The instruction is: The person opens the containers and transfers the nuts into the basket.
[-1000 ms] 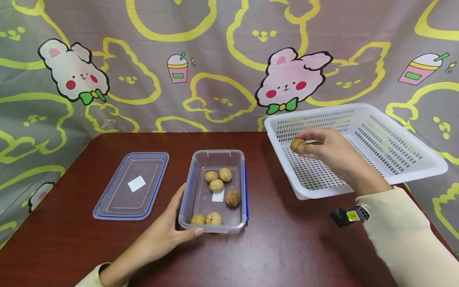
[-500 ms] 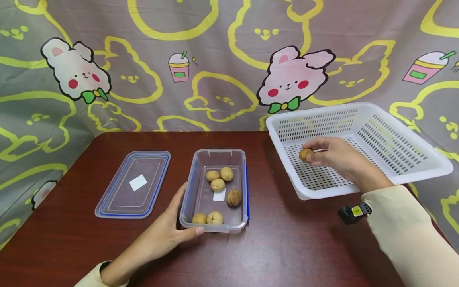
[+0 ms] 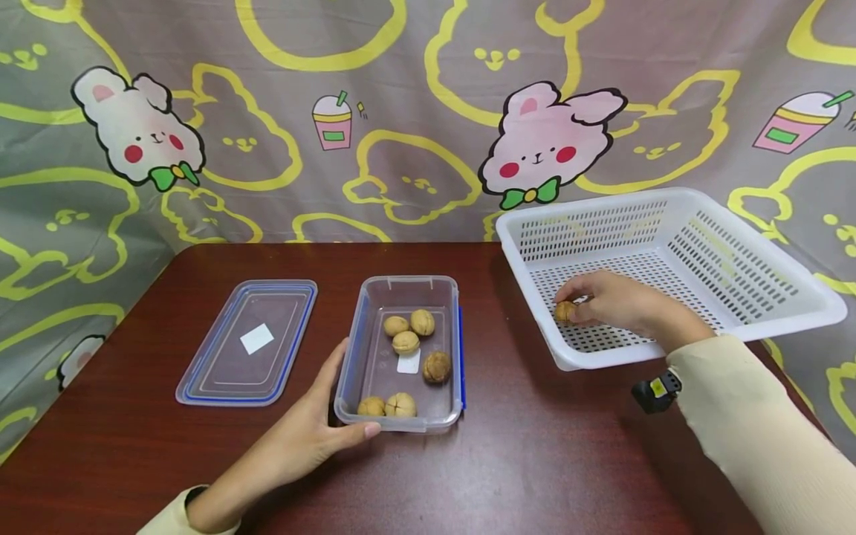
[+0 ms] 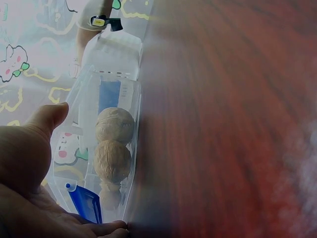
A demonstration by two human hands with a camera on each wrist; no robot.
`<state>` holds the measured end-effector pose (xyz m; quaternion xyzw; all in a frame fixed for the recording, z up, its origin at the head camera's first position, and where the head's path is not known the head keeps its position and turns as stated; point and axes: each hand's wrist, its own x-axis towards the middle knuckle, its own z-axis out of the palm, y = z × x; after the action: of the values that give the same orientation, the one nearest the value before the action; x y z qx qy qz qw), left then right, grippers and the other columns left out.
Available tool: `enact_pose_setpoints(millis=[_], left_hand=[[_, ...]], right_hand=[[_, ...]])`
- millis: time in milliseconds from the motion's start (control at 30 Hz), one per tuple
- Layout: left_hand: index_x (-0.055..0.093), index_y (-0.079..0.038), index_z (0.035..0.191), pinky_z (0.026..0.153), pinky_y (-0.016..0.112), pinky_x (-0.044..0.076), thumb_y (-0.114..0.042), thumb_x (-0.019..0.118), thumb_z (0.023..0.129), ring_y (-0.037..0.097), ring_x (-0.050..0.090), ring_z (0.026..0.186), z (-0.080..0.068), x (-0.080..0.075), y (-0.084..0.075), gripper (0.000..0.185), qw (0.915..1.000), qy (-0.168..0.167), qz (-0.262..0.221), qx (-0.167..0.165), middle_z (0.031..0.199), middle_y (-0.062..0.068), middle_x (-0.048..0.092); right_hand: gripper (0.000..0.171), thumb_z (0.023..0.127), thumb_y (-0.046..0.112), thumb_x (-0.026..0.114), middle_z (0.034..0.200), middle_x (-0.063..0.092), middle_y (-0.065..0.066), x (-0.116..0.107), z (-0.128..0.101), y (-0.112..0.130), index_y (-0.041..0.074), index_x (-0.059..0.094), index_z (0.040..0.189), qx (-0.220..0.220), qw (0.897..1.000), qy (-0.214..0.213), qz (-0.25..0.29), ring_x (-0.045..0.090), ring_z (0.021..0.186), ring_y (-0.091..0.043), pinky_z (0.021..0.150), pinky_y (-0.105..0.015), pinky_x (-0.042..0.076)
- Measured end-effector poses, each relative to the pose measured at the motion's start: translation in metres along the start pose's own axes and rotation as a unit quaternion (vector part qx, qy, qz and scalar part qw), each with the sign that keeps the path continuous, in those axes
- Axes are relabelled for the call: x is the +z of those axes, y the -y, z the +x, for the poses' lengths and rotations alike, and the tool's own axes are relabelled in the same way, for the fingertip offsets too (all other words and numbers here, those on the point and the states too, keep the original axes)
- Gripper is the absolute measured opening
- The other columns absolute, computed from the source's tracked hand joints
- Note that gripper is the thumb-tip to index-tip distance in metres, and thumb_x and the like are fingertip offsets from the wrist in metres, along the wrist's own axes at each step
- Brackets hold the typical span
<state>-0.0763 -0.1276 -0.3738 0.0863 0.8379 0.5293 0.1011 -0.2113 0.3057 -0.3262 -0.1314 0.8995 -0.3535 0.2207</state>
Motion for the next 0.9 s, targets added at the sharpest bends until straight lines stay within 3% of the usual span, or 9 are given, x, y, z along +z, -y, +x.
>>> enact_pose_setpoints(millis=[267, 400, 667, 900], left_hand=[[0.010, -0.027, 0.169, 0.116, 0.059, 0.037, -0.028, 0.092, 0.081, 0.031, 0.052, 0.138, 0.000, 0.000, 0.000, 0.121, 1.0000, 0.002, -0.001, -0.006, 0.159, 0.017, 0.048], [0.009, -0.027, 0.169, 0.116, 0.059, 0.038, -0.028, 0.092, 0.081, 0.031, 0.053, 0.137, 0.000, 0.000, 0.000, 0.121, 1.0000, 0.001, 0.000, -0.008, 0.158, 0.017, 0.049], [0.010, -0.026, 0.169, 0.116, 0.058, 0.038, -0.027, 0.092, 0.081, 0.030, 0.053, 0.137, 0.000, 0.001, 0.000, 0.120, 1.0000, 0.004, -0.002, 0.000, 0.158, 0.017, 0.049], [0.009, -0.027, 0.169, 0.115, 0.058, 0.039, -0.029, 0.092, 0.081, 0.030, 0.054, 0.136, 0.001, 0.001, 0.001, 0.121, 1.0000, 0.004, 0.004, 0.000, 0.157, 0.017, 0.050]], right_hand=[[0.037, 0.095, 0.002, 0.067, 0.112, 0.067, -0.010, 0.004, 0.002, 0.001, -0.004, 0.066, 0.131, -0.004, 0.999, -0.005, -0.044, 0.059, 0.097, -0.017, 0.078, -0.024, 0.050], [0.035, 0.093, 0.001, 0.066, 0.114, 0.070, -0.014, 0.003, 0.003, 0.000, -0.004, 0.067, 0.128, -0.009, 0.997, -0.021, -0.071, 0.061, 0.100, -0.020, 0.080, -0.025, 0.049], [0.034, 0.098, 0.005, 0.062, 0.127, 0.069, -0.026, -0.003, -0.001, 0.006, -0.003, 0.066, 0.131, 0.005, 0.992, -0.081, -0.100, 0.067, 0.107, -0.033, 0.091, -0.042, 0.050], [0.039, 0.105, 0.020, 0.062, 0.140, 0.063, -0.028, -0.007, -0.012, 0.028, 0.002, 0.062, 0.140, 0.020, 0.989, -0.119, -0.083, 0.056, 0.129, -0.045, 0.101, -0.062, 0.045]])
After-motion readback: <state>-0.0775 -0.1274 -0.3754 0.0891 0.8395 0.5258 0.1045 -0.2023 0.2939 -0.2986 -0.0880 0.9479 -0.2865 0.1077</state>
